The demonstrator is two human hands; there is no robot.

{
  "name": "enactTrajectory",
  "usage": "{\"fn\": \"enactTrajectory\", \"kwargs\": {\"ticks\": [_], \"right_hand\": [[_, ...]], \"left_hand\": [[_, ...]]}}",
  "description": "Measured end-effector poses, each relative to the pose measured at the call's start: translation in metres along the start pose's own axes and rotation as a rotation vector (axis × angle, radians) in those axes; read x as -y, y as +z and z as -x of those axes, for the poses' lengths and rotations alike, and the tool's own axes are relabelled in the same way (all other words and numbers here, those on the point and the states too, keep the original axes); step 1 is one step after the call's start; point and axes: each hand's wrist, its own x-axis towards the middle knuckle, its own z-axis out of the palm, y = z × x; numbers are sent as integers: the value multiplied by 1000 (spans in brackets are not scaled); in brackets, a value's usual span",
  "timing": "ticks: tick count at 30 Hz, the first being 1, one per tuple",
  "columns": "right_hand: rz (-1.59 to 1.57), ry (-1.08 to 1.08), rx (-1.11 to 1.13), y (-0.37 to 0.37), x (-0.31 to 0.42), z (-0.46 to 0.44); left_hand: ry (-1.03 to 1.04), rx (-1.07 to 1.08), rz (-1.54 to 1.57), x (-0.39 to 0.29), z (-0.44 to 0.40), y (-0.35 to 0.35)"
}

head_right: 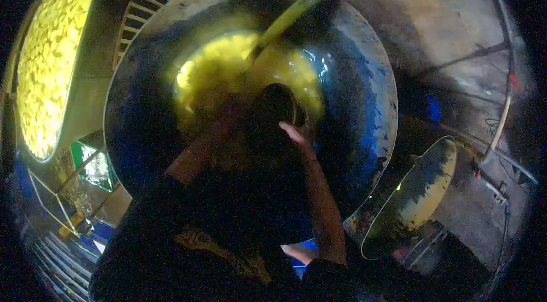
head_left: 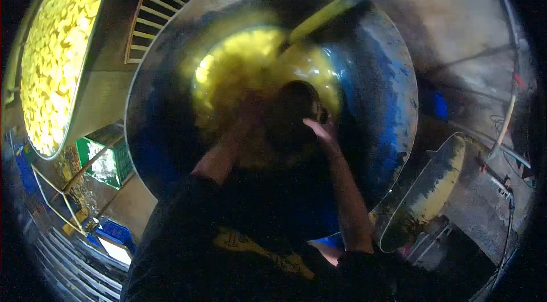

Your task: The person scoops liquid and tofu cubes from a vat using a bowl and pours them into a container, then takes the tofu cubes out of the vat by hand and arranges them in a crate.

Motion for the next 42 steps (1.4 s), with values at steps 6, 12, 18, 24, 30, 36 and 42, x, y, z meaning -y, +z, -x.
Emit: {"fn": "enactTrajectory", "kwargs": {"ticks": [6,12,18,24,30,36,42], "right_hand": [[-267,-109,-260,11,9,5],[-333,-110,-242,5,-17,1],[-507,-82,-122,1,91,117],[-472,-588,-75,52,236,262],[-96,-1207,-374,190,313,369],[46,-1317,-472,194,293,377],[167,-574,-768,42,215,231]], "left_hand": [[-251,83,136,-29,25,-38],[-23,431,51,-88,54,-165],[510,445,254,-168,214,-301],[530,193,-99,-243,349,-307],[675,-525,-5,-230,386,-251],[460,135,-199,-252,368,-303],[398,618,85,-244,267,-321]]}}
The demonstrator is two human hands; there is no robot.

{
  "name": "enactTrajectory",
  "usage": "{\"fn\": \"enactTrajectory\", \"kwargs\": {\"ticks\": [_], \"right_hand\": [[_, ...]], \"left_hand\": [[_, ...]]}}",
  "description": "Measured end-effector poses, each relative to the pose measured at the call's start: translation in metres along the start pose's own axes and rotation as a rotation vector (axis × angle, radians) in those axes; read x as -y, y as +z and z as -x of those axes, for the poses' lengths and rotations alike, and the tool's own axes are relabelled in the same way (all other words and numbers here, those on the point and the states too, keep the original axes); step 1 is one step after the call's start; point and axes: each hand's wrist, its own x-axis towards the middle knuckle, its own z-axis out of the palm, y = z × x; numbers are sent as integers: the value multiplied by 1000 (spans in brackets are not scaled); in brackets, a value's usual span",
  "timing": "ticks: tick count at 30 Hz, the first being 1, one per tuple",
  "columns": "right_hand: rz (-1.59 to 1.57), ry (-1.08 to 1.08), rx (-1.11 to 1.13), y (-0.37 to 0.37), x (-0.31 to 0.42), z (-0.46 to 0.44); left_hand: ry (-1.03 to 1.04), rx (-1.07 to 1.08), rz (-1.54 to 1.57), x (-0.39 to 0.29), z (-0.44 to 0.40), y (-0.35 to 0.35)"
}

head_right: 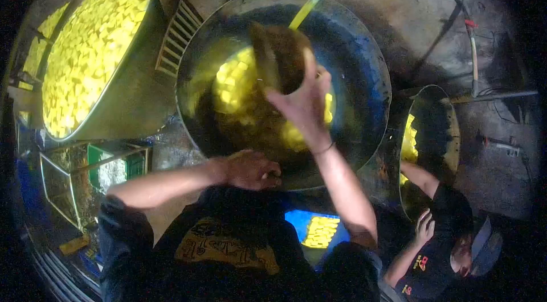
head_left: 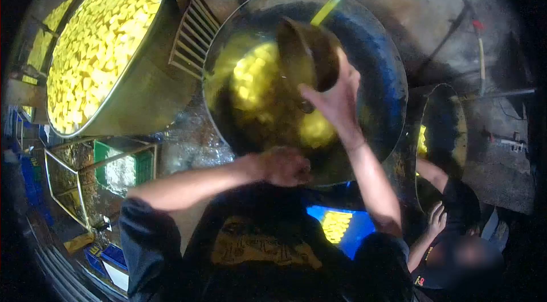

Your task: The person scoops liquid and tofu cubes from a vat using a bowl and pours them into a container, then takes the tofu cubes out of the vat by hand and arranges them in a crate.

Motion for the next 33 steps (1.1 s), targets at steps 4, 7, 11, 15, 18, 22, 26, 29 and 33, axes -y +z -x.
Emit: {"fn": "enactTrajectory", "kwargs": {"ticks": [4,7,11,15,18,22,26,29,33], "right_hand": [[102,449,226,31,-112,-41],[123,632,299,57,-163,-53],[89,628,296,103,-208,-64],[93,664,420,122,-223,-67],[-239,756,573,122,-239,-72],[-182,816,536,141,-270,-70],[-75,754,500,134,-266,-74],[-98,734,443,149,-289,-59],[-426,719,451,128,-264,-63]], "left_hand": [[-103,143,67,97,-113,-24],[-382,104,-63,183,-189,-32],[-485,-513,-459,241,-225,-21],[-496,-745,-352,284,-252,14],[-485,-750,-27,310,-263,37],[-486,-626,-32,326,-264,52],[-487,-828,-224,327,-265,70],[-781,-444,252,348,-275,76],[-653,-611,-81,325,-245,76]]}}
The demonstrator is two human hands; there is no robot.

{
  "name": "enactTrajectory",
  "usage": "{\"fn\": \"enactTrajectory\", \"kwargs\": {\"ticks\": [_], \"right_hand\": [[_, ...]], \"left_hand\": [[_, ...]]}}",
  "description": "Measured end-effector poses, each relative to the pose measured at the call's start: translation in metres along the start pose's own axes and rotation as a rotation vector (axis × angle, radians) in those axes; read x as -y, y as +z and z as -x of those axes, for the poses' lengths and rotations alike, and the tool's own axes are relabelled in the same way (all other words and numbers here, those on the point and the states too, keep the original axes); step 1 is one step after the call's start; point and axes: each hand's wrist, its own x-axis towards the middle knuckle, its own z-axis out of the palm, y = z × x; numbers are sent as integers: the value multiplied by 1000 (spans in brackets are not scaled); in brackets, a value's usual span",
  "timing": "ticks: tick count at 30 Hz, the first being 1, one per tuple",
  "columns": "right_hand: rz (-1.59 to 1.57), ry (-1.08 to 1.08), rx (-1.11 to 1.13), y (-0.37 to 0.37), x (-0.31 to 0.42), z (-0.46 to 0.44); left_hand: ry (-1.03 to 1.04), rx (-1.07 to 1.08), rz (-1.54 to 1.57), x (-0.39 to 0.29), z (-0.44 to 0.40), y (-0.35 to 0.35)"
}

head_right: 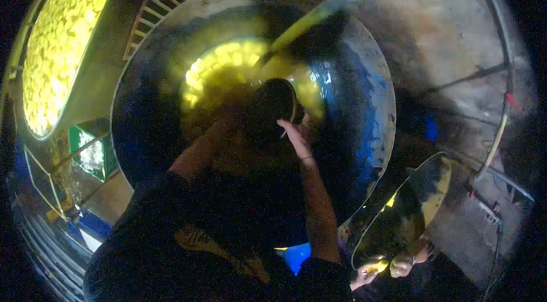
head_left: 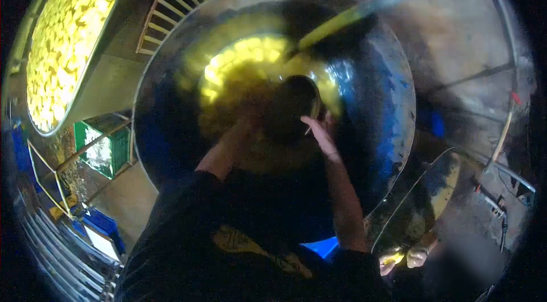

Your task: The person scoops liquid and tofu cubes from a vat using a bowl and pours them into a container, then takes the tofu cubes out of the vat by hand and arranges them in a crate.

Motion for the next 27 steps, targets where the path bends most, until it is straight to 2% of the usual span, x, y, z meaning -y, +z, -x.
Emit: {"fn": "enactTrajectory", "kwargs": {"ticks": [2,5,10,11,13,14,15,16,17,19,20,22,23,24,25,26,27], "right_hand": [[106,-115,-62,4,-34,-20],[58,-17,-164,8,-30,-10],[89,127,-29,-11,-41,-14],[-228,-73,79,-13,-41,14],[-264,-31,133,-16,-20,28],[-294,-15,176,-16,-11,35],[-302,-43,166,-12,22,71],[-367,-52,207,-20,14,52],[-365,-112,194,-15,39,79],[-324,-231,184,3,109,160],[-287,-294,189,14,138,195],[-214,-548,222,50,200,287],[-217,-635,254,70,215,313],[-216,-728,286,90,226,337],[-269,-753,384,108,231,364],[-176,-989,298,135,226,367],[-22,-1058,177,158,225,391]], "left_hand": [[35,206,-128,-5,17,-27],[89,-150,-176,-12,38,-48],[136,690,-543,-68,57,-176],[118,717,-137,-53,56,-159],[430,550,327,-36,91,-148],[748,369,372,-38,128,-166],[803,362,387,-48,161,-172],[834,362,392,-62,194,-185],[864,362,398,-75,228,-198],[627,519,70,-113,293,-240],[638,533,64,-114,315,-245],[701,348,28,-109,353,-251],[618,480,-165,-120,358,-266],[633,497,-179,-117,363,-256],[686,303,-162,-111,365,-245],[724,104,-150,-105,367,-233],[744,-51,-114,-103,370,-225]]}}
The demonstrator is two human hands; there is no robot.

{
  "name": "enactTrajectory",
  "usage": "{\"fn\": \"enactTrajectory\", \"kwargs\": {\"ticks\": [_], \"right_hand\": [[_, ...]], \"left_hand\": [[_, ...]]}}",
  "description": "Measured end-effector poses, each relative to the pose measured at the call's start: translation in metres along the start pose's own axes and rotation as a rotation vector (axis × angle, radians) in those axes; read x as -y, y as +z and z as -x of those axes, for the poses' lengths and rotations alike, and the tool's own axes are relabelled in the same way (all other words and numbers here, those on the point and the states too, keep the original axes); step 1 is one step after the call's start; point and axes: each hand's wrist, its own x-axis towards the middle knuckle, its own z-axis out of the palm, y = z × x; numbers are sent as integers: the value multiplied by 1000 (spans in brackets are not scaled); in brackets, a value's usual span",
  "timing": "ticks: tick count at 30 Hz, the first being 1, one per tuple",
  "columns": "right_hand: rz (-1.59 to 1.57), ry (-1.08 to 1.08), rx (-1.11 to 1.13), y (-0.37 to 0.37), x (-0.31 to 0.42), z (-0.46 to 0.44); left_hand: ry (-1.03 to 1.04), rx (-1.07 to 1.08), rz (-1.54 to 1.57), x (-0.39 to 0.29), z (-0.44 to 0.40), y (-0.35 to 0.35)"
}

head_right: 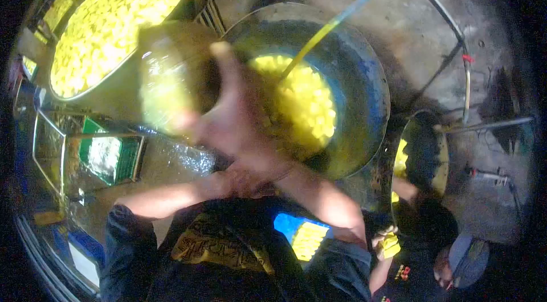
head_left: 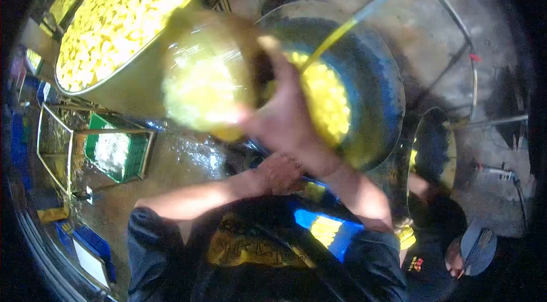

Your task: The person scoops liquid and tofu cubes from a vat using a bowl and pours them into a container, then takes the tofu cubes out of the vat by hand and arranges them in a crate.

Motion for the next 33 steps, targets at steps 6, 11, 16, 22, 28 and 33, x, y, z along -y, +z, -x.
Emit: {"fn": "enactTrajectory", "kwargs": {"ticks": [6,11,16,22,28,33], "right_hand": [[221,-354,-55,26,5,38],[635,-37,-347,-93,-100,-3],[724,843,-233,-188,-262,16],[570,1228,-226,-210,-343,22],[353,1254,-195,-204,-385,25],[279,936,-327,-199,-445,61]], "left_hand": [[-39,249,109,-10,-4,-35],[-38,655,357,36,-68,-34],[45,696,726,160,-168,69],[-310,333,305,243,-251,129],[-393,-37,-147,230,-271,110],[-588,59,331,265,-278,152]]}}
